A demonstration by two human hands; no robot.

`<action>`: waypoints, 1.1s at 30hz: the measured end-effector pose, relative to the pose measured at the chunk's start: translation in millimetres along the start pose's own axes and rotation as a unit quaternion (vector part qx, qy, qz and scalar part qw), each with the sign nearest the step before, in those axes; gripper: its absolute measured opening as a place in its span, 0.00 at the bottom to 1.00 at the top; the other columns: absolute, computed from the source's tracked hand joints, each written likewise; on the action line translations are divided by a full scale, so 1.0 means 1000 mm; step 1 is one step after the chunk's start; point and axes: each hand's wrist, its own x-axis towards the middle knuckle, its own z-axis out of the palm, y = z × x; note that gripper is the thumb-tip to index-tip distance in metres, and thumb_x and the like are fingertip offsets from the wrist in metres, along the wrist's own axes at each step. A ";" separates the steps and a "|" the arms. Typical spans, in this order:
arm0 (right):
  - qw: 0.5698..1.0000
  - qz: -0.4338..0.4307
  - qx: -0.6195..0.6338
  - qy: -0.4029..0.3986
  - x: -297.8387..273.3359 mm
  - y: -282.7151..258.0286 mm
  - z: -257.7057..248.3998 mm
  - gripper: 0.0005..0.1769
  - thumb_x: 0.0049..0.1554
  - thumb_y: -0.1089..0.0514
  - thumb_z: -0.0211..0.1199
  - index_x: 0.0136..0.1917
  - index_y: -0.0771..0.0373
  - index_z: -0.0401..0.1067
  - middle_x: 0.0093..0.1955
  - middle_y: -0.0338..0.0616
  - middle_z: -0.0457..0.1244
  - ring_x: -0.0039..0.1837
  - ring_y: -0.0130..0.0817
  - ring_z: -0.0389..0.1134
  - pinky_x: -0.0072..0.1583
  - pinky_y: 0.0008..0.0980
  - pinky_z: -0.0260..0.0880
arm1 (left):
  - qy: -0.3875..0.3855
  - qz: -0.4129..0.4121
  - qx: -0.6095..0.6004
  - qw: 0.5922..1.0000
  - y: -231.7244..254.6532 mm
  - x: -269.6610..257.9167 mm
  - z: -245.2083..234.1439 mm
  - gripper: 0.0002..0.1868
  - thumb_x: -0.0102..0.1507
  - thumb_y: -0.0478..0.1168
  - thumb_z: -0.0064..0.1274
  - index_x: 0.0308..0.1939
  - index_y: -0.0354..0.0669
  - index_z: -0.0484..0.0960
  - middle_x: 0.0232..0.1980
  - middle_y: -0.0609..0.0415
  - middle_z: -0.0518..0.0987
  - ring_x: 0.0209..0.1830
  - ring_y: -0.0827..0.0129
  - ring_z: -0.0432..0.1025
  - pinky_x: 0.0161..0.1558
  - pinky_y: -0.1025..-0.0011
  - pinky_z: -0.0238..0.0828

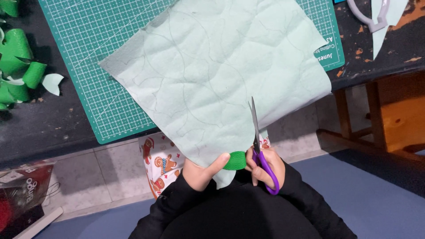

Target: Cutting out shapes from a sheet of light green fabric or foam using a pair of scissors on a cutting mat.

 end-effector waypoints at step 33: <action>0.996 0.011 -0.053 0.074 -0.004 0.009 0.006 0.23 0.60 0.42 0.62 0.41 0.66 0.66 0.32 0.40 0.62 0.28 0.27 0.67 0.32 0.25 0.70 | 0.011 0.010 0.017 1.000 -0.007 0.001 -0.005 0.26 0.61 0.34 0.60 0.63 0.31 0.74 0.58 0.47 0.81 0.58 0.64 0.76 0.59 0.66 0.73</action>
